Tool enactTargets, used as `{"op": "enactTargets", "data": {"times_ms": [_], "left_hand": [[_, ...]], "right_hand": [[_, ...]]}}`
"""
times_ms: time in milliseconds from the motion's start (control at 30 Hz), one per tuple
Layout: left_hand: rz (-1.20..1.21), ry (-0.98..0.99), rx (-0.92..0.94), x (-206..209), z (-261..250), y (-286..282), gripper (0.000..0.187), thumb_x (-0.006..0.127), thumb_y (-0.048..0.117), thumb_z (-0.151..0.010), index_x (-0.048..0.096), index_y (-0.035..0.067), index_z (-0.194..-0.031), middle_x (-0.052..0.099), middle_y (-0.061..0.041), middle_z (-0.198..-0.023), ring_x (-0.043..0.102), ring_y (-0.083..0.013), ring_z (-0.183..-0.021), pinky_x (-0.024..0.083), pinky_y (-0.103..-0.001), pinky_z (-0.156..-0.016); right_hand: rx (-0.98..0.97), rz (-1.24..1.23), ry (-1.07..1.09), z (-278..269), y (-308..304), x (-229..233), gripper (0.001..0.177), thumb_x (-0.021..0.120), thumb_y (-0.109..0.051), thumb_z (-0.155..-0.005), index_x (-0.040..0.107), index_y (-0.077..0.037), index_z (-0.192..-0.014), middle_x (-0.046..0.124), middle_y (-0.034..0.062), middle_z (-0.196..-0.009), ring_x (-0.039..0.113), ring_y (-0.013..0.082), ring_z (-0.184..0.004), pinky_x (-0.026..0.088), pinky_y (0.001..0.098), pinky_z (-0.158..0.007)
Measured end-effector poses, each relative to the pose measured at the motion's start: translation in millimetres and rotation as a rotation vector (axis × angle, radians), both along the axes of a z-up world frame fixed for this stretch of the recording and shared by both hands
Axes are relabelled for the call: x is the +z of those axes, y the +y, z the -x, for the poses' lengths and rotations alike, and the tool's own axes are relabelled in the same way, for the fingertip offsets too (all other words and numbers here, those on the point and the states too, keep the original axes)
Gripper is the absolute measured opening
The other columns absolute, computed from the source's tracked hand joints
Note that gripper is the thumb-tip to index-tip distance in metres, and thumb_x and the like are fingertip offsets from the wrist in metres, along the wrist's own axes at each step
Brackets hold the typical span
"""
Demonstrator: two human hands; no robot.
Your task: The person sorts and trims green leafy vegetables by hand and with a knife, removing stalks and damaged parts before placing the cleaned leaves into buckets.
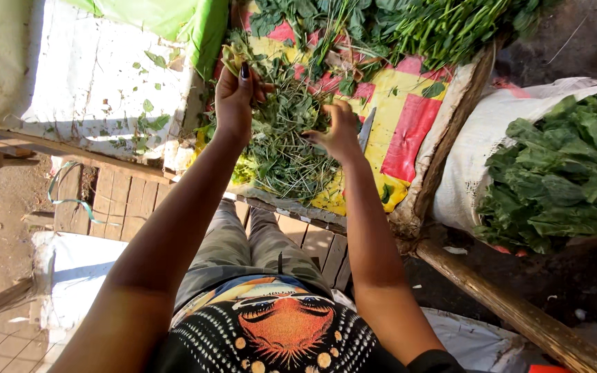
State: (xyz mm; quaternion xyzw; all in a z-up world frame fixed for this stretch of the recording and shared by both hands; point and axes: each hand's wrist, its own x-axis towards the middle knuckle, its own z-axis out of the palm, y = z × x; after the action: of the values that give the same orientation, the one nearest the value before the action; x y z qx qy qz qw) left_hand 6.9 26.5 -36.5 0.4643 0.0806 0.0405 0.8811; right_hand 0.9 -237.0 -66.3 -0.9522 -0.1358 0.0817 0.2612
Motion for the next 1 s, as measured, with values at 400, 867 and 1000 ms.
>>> {"op": "enactTargets", "data": {"times_ms": [400,867,1000], "left_hand": [[0.013,0.397,-0.032,-137.0,65.0,-6.7,0.009,0.059,0.013,-0.113,0.066,0.009,-0.110,0.054,0.006,-0.083,0.041,-0.0028,-0.069,0.035,-0.021,-0.064],[-0.194,0.909,-0.340,-160.6,80.8,-28.4,0.020,0.062,0.011,-0.100,0.072,0.012,-0.117,0.081,-0.001,-0.105,0.043,-0.0041,-0.049,0.037,-0.022,-0.046],[-0.137,0.935,-0.323,-139.6,71.7,-26.9,0.019,0.066,0.019,-0.099,0.073,0.013,-0.115,0.071,0.002,-0.091,0.046,-0.0045,-0.048,0.047,-0.024,-0.046]], "right_hand": [[-0.352,-0.062,0.130,83.8,-39.2,-223.7,0.029,0.072,-0.008,-0.088,0.071,-0.010,-0.117,0.070,0.0128,-0.121,0.068,0.0304,-0.110,0.056,0.0421,-0.095],[-0.613,-0.291,0.174,54.1,14.1,-136.7,0.013,0.073,-0.010,-0.087,0.069,-0.013,-0.098,0.072,0.0045,-0.100,0.066,0.0245,-0.098,0.051,0.0411,-0.089],[-0.565,-1.073,0.616,49.7,18.3,-84.0,0.015,0.063,-0.009,-0.090,0.061,-0.009,-0.105,0.072,0.0060,-0.102,0.066,0.0190,-0.097,0.052,0.0343,-0.091]]}}
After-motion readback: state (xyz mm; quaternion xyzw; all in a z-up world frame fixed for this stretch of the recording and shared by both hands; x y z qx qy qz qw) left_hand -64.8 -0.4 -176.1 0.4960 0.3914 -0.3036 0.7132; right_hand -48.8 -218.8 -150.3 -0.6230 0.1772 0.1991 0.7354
